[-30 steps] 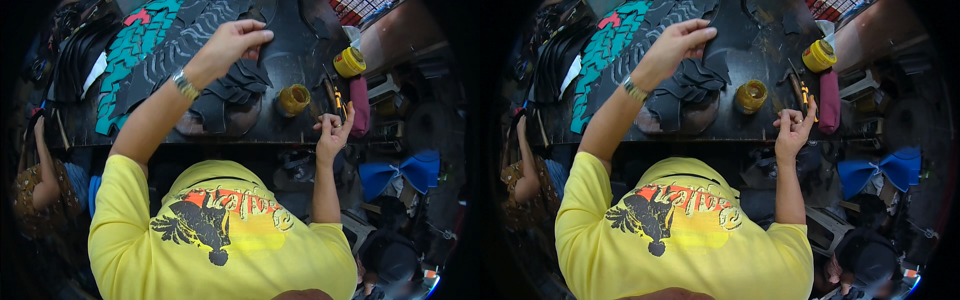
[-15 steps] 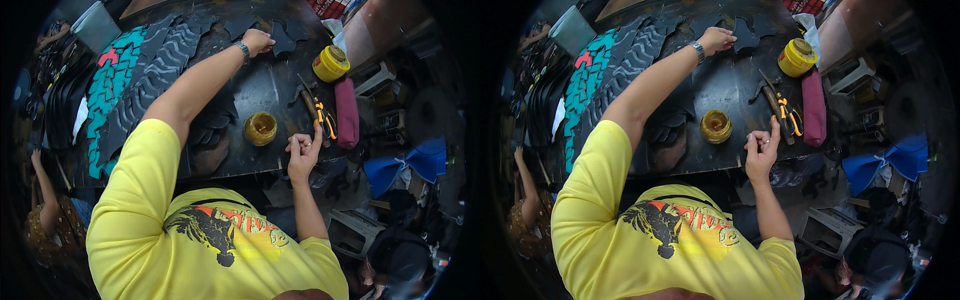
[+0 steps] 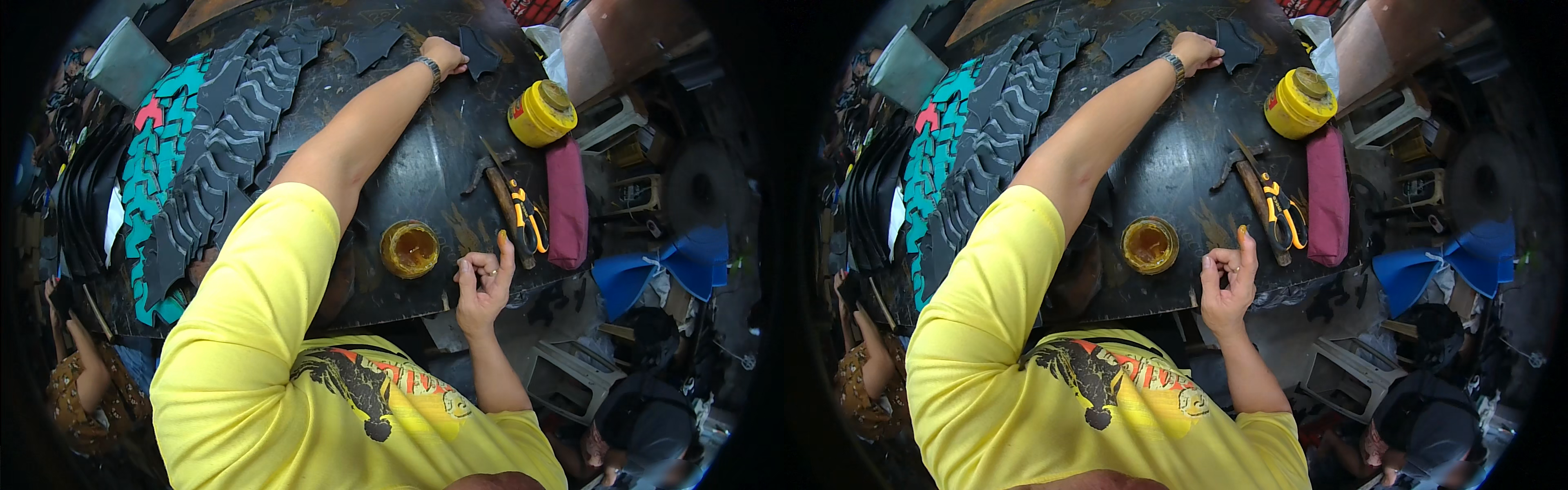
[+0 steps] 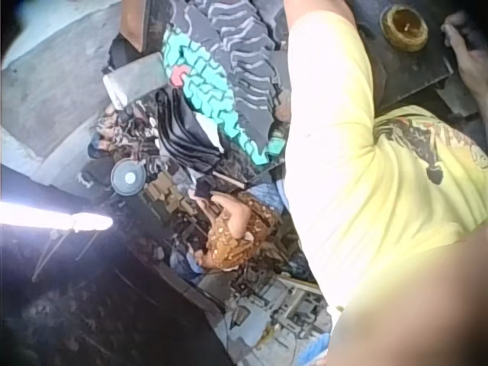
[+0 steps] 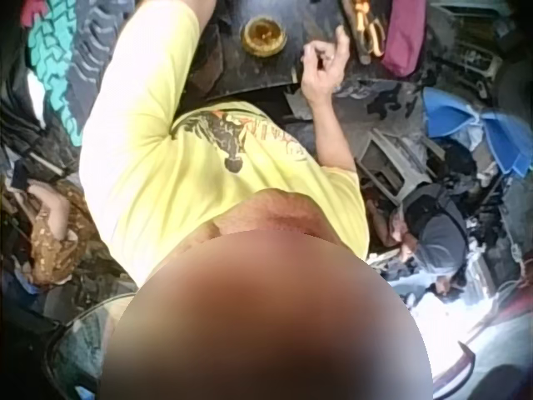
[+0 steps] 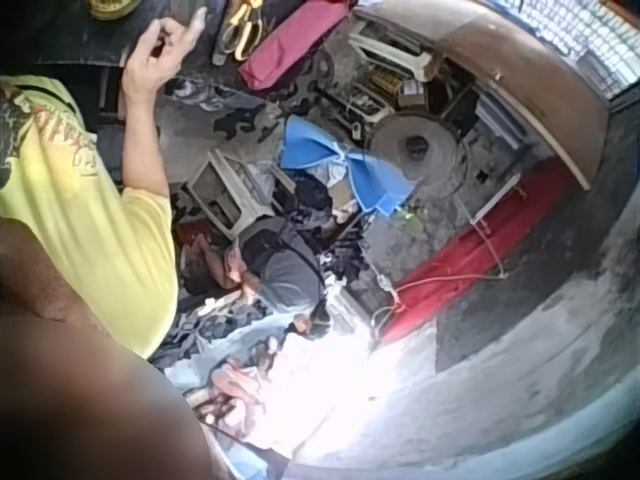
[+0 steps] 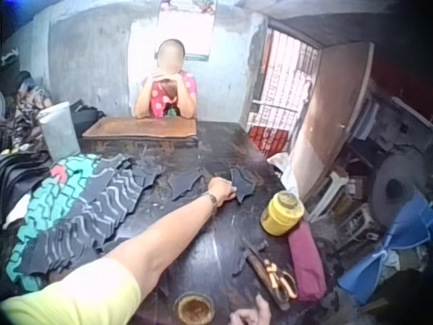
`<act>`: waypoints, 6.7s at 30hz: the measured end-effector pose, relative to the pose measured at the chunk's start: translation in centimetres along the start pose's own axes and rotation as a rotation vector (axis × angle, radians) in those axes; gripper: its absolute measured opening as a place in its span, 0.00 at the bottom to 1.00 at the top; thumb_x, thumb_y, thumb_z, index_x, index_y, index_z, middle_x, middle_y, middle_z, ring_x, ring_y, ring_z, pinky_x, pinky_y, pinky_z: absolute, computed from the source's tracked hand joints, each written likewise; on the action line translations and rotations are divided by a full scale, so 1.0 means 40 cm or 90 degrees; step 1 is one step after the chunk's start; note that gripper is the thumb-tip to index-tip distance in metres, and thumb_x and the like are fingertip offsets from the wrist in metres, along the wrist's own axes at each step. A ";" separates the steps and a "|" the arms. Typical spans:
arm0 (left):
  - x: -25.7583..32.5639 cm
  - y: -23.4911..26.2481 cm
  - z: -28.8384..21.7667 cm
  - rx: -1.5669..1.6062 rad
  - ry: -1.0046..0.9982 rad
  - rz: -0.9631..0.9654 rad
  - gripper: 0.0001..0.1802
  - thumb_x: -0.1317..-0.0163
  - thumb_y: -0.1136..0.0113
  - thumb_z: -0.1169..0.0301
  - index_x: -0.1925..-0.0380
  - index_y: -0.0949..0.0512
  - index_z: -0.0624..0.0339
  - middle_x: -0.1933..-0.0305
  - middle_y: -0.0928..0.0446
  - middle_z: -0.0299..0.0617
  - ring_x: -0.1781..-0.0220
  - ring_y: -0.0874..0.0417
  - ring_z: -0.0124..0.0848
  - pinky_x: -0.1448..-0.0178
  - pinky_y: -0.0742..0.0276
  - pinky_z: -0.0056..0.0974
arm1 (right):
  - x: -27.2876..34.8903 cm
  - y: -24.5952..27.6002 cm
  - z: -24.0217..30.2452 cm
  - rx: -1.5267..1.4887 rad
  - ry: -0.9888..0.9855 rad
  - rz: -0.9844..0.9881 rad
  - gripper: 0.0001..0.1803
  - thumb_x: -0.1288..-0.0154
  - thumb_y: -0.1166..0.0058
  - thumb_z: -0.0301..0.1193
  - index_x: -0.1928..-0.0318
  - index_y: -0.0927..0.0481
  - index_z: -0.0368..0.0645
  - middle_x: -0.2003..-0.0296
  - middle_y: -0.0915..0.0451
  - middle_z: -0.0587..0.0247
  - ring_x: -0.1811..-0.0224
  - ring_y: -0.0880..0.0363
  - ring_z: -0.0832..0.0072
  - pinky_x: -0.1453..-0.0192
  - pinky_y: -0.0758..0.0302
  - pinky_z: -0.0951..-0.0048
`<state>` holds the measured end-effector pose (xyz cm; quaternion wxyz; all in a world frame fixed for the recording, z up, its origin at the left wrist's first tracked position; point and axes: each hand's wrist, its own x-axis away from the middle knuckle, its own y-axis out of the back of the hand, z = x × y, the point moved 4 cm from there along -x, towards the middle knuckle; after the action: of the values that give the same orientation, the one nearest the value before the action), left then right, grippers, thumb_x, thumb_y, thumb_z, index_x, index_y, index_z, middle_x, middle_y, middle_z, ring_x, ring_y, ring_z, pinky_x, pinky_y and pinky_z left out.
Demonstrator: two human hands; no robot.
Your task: The person repeatedly picks up small black rubber pieces from a pile on a workbench, applies a yellow paste from a small jar to the edges of each piece using a finger, and places the treated pieces back on the table. The person handles the pieces one at a time throughout the clip.
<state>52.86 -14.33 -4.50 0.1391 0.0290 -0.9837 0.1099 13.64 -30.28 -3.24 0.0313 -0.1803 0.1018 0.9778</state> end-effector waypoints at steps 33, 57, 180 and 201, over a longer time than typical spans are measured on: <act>0.732 0.403 -0.027 -1.044 -0.308 -0.010 0.44 0.59 0.30 0.33 0.56 0.15 0.63 0.50 0.21 0.53 0.46 0.20 0.45 0.45 0.22 0.45 | -0.163 -0.069 0.297 0.387 0.342 0.305 0.25 0.31 0.50 0.52 0.63 0.11 0.46 0.41 0.25 0.57 0.30 0.39 0.56 0.27 0.47 0.54; 1.087 0.387 -0.026 -0.034 -0.118 0.219 0.23 0.42 0.33 0.76 0.45 0.23 0.62 0.55 0.18 0.38 0.56 0.17 0.23 0.48 0.20 0.28 | -0.009 -0.062 0.331 0.620 0.317 0.153 0.17 0.43 0.45 0.19 0.52 0.17 0.42 0.49 0.23 0.52 0.46 0.24 0.57 0.40 0.30 0.60; 1.130 0.306 0.067 0.334 -0.046 0.099 0.11 0.33 0.39 0.71 0.65 0.19 0.72 0.66 0.18 0.41 0.67 0.15 0.23 0.58 0.15 0.29 | 0.097 -0.118 0.350 0.046 0.388 0.157 0.41 0.47 0.33 0.24 0.31 0.35 0.45 0.56 0.25 0.56 0.64 0.28 0.71 0.58 0.29 0.68; 1.117 0.351 -0.098 -0.398 -0.300 0.115 0.12 0.40 0.34 0.72 0.61 0.18 0.70 0.70 0.19 0.34 0.70 0.24 0.16 0.65 0.27 0.25 | -0.027 -0.104 0.300 -0.088 0.021 0.164 0.50 0.46 0.43 0.15 0.25 0.52 0.42 0.43 0.29 0.60 0.55 0.26 0.81 0.48 0.28 0.78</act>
<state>9.80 -0.95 8.78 -0.0987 -0.0770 -0.9733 -0.1924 10.89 -23.72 7.35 -0.1084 -0.1833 0.0570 0.9754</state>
